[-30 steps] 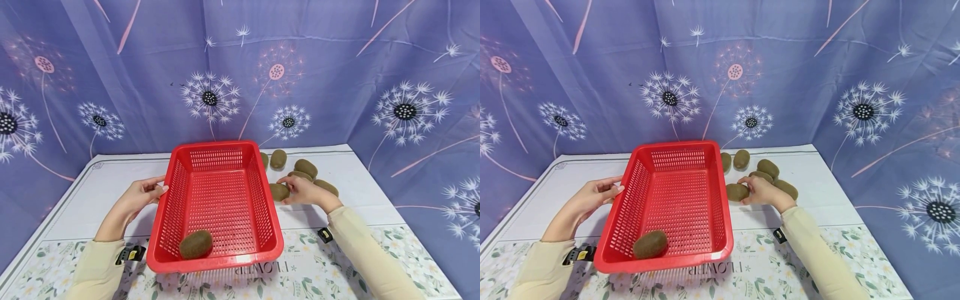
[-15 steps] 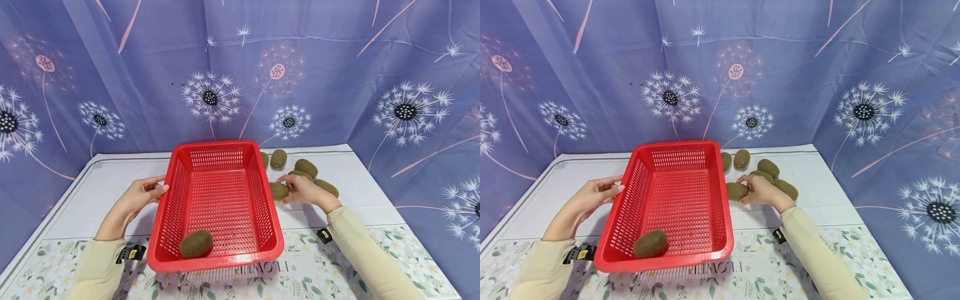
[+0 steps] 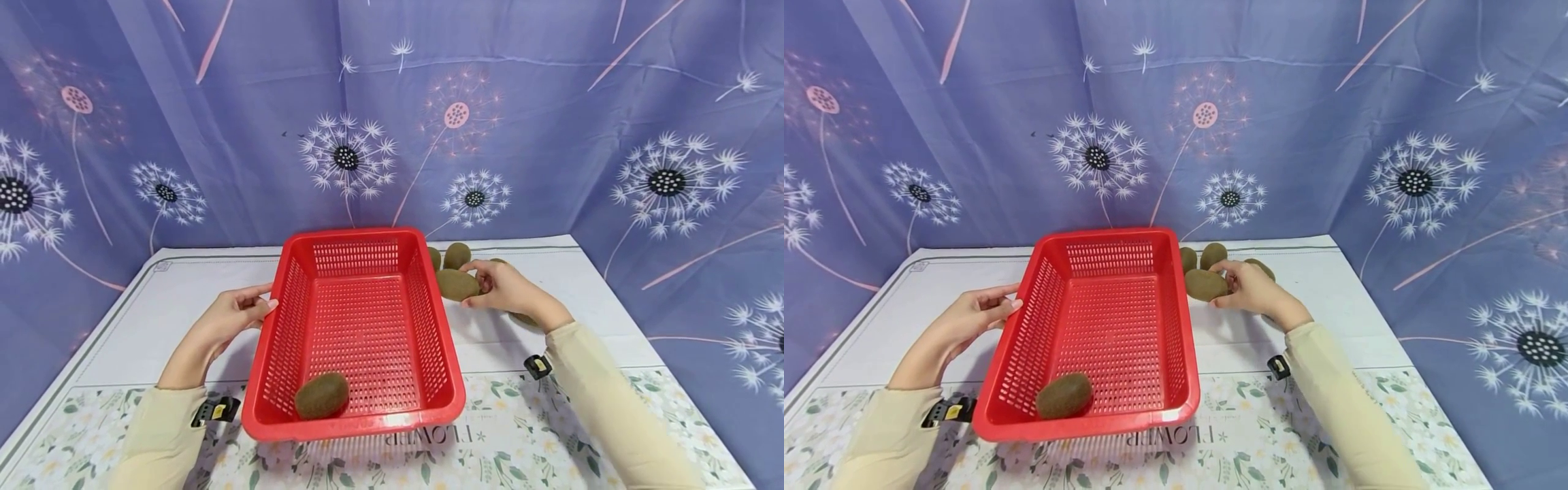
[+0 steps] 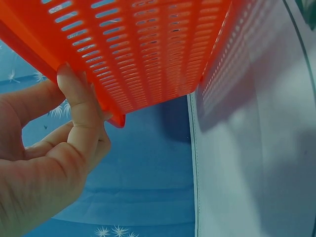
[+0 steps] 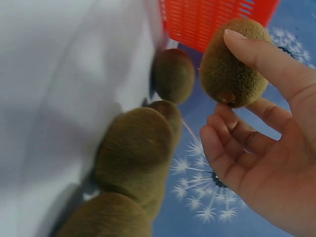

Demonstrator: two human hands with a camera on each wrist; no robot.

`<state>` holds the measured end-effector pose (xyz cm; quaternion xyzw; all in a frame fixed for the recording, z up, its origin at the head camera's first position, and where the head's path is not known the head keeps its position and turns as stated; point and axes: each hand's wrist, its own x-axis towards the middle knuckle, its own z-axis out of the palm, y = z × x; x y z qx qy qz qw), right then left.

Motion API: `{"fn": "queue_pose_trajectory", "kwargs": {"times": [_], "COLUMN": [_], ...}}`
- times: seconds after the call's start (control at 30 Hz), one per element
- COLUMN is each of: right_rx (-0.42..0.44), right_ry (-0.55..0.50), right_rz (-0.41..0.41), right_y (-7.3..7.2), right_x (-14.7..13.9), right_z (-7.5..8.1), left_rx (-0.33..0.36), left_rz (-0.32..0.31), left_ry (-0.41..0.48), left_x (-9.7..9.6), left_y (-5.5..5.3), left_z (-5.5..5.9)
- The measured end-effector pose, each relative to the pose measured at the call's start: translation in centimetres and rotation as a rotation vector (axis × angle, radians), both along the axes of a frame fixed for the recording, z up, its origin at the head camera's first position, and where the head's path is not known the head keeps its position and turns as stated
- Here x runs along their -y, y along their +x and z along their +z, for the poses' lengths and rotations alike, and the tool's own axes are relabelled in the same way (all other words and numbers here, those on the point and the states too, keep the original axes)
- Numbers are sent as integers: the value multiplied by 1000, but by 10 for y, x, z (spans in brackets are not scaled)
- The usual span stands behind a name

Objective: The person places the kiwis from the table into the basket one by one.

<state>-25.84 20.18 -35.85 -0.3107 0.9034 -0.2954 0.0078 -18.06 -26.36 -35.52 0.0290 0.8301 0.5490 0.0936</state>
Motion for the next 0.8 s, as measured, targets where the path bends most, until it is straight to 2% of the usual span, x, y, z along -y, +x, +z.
{"fn": "queue_pose_trajectory", "kwargs": {"times": [0.17,0.43,0.8], "right_rx": [-17,-19,-109], "right_ry": [6,8,-16], "right_rz": [-22,-39,-28], "right_y": [-1,-4,-11], "right_x": [0,-5,10], "right_z": [15,29,54], "left_rx": [-2,-2,-15], "left_rz": [-6,-13,-18], "left_ry": [11,23,59], "left_x": [-1,-2,0], "left_y": [1,0,-2], "left_z": [1,0,-3]}}
